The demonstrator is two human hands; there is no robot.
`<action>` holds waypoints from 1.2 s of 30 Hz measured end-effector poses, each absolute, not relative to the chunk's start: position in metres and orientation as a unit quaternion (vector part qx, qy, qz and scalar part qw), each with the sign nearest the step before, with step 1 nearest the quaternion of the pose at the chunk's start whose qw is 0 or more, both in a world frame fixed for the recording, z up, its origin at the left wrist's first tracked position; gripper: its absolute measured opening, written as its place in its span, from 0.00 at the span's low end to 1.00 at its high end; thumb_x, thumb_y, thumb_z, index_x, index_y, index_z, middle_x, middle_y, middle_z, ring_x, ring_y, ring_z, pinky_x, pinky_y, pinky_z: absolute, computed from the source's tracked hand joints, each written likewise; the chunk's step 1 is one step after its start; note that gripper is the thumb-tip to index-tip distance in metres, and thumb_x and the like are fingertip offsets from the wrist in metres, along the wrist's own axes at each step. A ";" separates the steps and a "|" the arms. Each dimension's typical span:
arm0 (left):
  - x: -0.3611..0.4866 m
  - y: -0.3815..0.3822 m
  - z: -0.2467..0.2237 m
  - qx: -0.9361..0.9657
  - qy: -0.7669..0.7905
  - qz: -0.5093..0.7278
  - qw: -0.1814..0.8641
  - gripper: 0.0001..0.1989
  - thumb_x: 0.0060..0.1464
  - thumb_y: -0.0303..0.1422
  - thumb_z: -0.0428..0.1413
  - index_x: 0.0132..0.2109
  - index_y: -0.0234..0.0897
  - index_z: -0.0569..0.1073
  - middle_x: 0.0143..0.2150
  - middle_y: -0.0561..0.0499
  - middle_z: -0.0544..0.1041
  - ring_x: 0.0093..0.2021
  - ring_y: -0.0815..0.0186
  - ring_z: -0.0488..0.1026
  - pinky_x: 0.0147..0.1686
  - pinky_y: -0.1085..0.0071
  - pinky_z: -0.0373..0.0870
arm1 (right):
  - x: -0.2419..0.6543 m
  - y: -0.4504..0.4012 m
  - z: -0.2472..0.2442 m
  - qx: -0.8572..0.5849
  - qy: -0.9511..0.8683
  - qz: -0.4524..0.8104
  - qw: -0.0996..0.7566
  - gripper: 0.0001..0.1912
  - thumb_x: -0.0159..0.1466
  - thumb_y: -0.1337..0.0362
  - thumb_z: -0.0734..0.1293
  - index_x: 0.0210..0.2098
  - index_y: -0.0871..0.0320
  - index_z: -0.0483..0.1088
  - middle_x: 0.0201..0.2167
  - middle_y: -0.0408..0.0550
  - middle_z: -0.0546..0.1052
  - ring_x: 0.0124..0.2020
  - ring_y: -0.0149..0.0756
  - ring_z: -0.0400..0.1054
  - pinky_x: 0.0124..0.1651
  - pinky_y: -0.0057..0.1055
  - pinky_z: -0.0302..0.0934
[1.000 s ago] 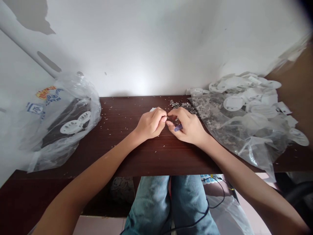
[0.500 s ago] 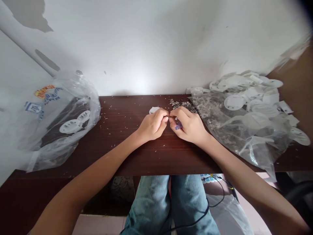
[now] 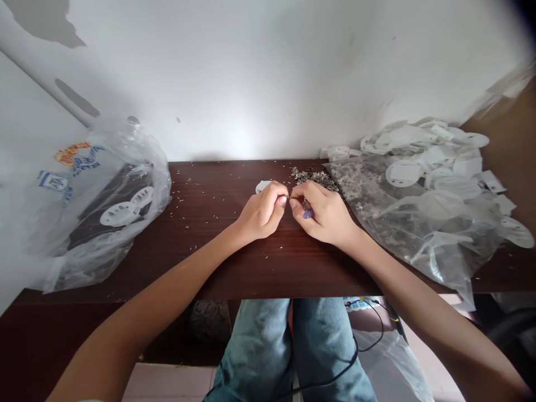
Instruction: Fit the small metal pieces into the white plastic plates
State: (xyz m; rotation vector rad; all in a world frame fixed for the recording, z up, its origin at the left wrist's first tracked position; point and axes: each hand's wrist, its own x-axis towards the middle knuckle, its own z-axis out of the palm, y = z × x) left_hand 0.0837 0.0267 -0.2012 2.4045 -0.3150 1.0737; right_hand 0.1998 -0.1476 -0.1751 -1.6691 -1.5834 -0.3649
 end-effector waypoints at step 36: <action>0.086 0.026 -0.199 0.858 -0.123 0.383 0.319 0.07 0.75 0.35 0.46 0.45 0.42 0.65 0.38 0.50 0.72 0.36 0.64 0.69 0.39 0.65 0.68 | 0.197 -0.144 -0.179 -0.648 -0.597 -0.112 0.460 0.02 0.71 0.63 0.64 0.43 0.53 0.65 0.35 0.46 0.76 0.32 0.36 0.68 0.36 0.35 0.63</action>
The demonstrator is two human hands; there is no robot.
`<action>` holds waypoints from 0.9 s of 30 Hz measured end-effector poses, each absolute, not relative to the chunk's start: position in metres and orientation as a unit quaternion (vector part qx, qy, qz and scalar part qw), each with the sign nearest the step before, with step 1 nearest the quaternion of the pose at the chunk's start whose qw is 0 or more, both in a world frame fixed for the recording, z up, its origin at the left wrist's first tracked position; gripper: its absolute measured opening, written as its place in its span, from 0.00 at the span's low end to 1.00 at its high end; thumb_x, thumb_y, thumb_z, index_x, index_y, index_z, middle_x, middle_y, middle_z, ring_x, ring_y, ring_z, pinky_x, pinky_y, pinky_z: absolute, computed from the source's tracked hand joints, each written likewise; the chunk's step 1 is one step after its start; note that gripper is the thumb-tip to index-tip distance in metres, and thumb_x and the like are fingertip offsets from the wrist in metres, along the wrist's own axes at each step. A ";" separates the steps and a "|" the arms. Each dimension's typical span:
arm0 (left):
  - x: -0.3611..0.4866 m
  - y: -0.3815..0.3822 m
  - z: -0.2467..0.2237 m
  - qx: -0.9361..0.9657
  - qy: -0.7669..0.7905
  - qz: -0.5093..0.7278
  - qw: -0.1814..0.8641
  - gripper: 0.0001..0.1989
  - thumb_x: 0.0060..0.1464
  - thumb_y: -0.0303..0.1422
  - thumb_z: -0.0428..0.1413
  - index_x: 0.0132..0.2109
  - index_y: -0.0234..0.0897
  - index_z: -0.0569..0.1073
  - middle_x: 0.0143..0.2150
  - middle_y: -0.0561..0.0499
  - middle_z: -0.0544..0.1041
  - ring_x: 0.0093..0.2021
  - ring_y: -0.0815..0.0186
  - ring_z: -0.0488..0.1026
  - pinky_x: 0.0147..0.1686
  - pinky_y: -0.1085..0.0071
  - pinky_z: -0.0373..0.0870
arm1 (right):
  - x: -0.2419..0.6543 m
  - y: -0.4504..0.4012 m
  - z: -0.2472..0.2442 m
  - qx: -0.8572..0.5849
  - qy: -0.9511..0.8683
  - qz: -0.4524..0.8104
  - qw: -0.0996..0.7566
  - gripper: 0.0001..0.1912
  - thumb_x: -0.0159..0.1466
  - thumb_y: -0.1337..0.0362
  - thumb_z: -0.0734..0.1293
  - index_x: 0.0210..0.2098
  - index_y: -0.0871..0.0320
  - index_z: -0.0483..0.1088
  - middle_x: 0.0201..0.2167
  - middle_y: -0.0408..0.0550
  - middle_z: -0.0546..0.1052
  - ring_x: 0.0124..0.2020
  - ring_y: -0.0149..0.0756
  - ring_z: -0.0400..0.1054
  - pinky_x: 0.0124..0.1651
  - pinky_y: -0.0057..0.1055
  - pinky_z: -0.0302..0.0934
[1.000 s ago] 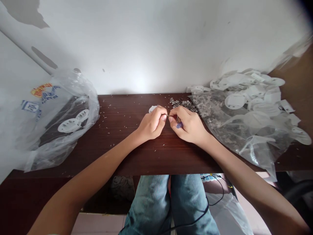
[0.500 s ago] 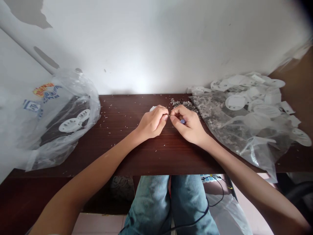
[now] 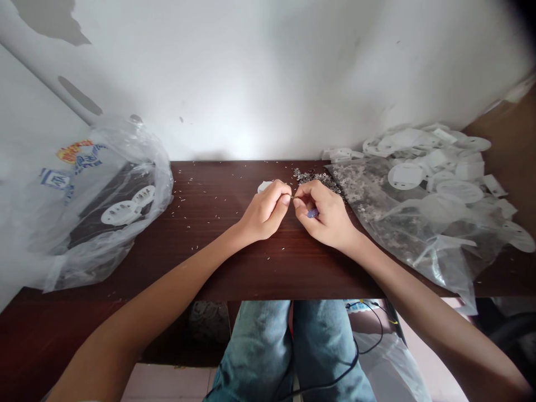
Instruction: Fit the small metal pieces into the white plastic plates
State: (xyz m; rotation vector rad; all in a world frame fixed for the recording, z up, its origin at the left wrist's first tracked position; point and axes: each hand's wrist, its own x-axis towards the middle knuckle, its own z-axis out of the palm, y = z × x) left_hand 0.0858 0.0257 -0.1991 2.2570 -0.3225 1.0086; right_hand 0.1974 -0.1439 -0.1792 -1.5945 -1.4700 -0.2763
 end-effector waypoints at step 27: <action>0.086 0.038 -0.190 0.876 -0.168 0.433 0.131 0.10 0.67 0.25 0.52 0.52 0.42 0.68 0.45 0.48 0.77 0.41 0.64 0.77 0.34 0.68 0.74 | 0.187 -0.140 -0.179 -0.627 -0.482 0.118 0.600 0.13 0.74 0.52 0.65 0.38 0.54 0.68 0.31 0.43 0.72 0.30 0.33 0.63 0.33 0.32 0.60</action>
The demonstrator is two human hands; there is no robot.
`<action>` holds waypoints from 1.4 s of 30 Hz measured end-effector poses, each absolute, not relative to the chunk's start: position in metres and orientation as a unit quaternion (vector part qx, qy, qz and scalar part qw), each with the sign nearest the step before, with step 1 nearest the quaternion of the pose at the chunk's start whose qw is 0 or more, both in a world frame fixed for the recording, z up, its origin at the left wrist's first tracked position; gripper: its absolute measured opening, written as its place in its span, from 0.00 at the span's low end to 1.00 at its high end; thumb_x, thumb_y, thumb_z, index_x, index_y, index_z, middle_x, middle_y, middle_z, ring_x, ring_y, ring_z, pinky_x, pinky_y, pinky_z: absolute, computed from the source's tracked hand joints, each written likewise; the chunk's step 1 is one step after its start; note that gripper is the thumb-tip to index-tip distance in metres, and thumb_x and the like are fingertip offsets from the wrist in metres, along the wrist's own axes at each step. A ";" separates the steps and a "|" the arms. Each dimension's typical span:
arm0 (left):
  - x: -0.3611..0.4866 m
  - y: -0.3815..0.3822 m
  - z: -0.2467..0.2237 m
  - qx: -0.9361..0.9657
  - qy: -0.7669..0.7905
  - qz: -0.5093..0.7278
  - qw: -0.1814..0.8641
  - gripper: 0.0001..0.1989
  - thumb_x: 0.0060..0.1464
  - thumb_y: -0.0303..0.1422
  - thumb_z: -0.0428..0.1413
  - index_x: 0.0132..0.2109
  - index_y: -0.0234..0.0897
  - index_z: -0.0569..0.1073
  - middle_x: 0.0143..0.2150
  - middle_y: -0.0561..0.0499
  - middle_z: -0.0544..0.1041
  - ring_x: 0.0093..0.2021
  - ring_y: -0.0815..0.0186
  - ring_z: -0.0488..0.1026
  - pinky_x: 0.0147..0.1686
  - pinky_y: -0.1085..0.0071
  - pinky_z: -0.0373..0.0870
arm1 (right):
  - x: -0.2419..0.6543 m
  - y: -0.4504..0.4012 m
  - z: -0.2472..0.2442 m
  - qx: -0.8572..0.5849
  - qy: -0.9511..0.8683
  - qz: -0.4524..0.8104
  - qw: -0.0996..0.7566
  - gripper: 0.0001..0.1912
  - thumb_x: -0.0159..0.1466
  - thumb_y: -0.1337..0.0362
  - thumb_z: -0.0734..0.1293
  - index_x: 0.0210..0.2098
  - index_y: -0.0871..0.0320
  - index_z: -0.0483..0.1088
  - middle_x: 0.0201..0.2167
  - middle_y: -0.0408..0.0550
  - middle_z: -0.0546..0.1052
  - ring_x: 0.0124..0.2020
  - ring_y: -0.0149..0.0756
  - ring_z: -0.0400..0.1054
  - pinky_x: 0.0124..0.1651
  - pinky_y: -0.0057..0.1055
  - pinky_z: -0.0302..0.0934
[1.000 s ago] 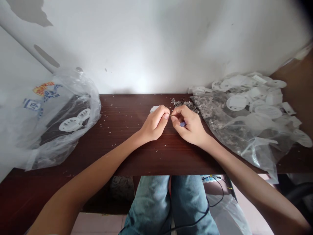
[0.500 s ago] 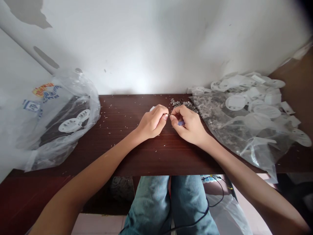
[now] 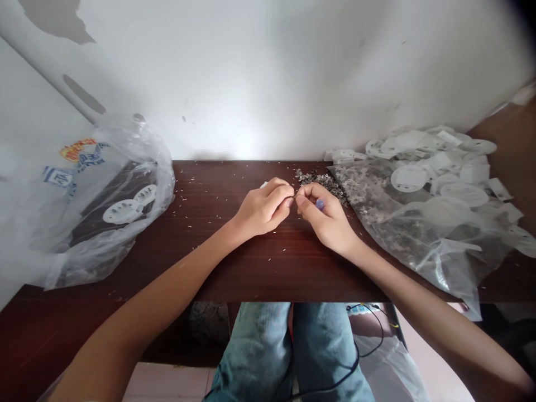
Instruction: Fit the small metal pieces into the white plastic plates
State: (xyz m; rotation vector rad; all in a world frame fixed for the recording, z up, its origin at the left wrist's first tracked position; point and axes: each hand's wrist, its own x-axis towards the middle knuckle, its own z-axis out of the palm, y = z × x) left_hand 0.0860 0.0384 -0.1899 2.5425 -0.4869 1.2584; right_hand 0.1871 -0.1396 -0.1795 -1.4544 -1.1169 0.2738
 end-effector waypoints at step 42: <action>0.085 0.043 -0.180 0.843 -0.203 0.497 0.028 0.10 0.61 0.25 0.59 0.48 0.40 0.70 0.42 0.50 0.82 0.39 0.64 0.81 0.38 0.69 0.78 | 0.178 -0.144 -0.173 -0.667 -0.507 -0.014 0.546 0.04 0.72 0.62 0.65 0.42 0.55 0.70 0.36 0.45 0.77 0.31 0.33 0.68 0.37 0.32 0.62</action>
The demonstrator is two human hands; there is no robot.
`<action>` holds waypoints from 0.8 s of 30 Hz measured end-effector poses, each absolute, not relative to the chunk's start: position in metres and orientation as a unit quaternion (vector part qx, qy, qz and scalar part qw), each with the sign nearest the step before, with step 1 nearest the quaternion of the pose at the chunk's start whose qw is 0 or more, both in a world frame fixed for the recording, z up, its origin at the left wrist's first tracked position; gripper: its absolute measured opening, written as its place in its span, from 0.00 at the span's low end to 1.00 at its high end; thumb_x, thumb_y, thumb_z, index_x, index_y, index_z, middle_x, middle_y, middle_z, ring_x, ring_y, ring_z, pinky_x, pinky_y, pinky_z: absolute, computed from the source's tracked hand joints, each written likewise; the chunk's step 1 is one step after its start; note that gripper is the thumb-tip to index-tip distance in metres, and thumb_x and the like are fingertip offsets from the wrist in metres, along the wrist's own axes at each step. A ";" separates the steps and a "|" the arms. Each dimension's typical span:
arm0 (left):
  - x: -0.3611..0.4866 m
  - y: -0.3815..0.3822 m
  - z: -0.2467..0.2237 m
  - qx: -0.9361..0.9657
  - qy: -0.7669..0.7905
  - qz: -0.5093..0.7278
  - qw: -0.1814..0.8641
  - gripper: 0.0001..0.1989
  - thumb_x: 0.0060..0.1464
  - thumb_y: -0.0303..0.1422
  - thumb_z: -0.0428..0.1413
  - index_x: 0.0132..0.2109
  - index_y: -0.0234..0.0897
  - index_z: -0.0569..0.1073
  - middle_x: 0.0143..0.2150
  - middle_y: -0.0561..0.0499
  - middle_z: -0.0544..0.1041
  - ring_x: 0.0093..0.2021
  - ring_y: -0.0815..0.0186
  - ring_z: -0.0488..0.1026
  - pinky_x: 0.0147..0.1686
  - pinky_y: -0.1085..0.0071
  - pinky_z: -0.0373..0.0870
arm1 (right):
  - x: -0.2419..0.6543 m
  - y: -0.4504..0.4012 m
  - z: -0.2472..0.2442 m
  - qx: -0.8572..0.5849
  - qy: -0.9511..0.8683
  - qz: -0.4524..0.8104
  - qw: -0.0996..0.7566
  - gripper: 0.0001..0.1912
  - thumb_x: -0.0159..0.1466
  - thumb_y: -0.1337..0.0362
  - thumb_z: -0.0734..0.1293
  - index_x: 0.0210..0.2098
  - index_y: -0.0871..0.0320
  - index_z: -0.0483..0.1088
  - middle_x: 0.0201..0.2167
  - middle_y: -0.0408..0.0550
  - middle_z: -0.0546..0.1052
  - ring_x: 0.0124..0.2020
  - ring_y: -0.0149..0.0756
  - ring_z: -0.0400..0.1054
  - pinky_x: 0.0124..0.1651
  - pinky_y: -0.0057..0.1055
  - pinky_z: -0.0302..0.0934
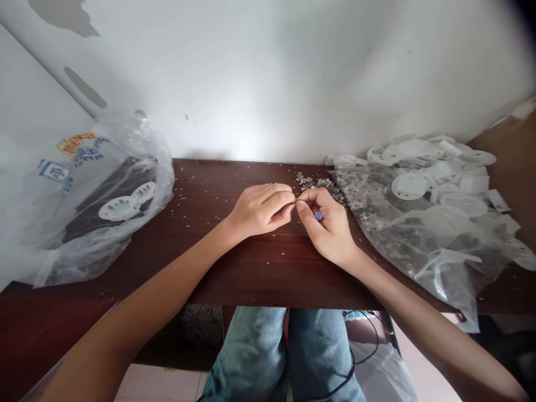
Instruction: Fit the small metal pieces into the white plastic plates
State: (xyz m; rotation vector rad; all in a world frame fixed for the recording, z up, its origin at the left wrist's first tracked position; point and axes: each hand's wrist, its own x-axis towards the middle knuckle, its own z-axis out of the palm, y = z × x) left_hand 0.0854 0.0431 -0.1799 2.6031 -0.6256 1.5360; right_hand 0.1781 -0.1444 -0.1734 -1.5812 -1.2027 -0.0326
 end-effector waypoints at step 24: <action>0.083 0.040 -0.178 0.882 -0.187 0.397 0.172 0.08 0.68 0.24 0.55 0.51 0.40 0.70 0.45 0.48 0.81 0.42 0.67 0.80 0.40 0.70 0.77 | 0.190 -0.148 -0.168 -0.628 -0.548 0.068 0.548 0.07 0.73 0.64 0.64 0.36 0.54 0.66 0.32 0.41 0.69 0.32 0.33 0.61 0.38 0.33 0.55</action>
